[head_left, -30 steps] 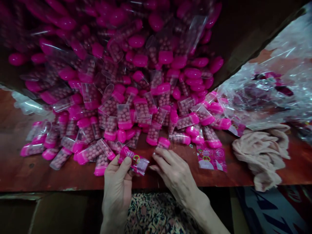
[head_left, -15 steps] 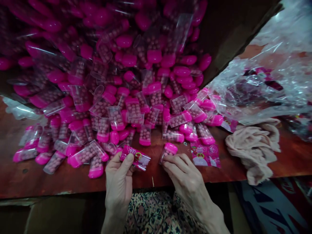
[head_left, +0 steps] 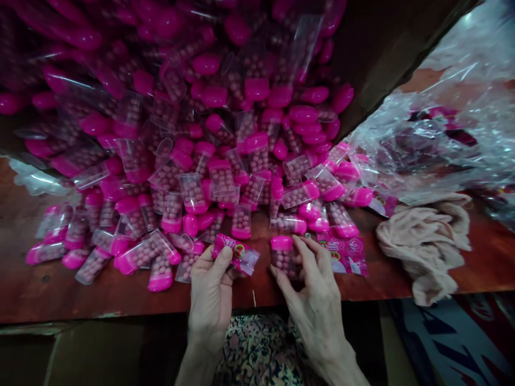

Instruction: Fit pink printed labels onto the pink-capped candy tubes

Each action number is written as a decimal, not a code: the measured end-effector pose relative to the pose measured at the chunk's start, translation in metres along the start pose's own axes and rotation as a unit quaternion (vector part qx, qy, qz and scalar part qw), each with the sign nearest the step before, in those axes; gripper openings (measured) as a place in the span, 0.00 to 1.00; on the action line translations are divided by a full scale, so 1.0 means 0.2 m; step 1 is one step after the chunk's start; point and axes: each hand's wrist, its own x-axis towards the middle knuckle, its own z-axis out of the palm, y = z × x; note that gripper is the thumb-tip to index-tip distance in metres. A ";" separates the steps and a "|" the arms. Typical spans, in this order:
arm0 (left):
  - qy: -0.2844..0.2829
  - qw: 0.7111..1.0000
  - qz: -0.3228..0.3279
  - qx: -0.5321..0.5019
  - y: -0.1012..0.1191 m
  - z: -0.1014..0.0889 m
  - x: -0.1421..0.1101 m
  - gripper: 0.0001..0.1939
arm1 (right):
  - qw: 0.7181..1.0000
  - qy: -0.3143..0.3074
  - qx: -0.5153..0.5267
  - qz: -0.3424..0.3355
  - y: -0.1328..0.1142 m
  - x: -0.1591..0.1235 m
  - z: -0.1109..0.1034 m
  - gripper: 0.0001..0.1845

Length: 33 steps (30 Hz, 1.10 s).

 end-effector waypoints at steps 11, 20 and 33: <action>0.001 1.000 0.022 0.019 -0.03 0.00 0.02 0.10 | 0.941 -0.034 0.284 0.181 -0.09 -0.04 -0.07 0.23; -0.013 0.999 0.025 0.016 -0.05 0.03 0.00 0.09 | 0.957 -0.052 0.256 0.127 -0.09 -0.07 -0.05 0.22; -0.045 0.998 0.031 0.033 -0.07 0.03 0.01 0.07 | 0.984 -0.083 0.157 0.034 -0.06 -0.06 -0.08 0.21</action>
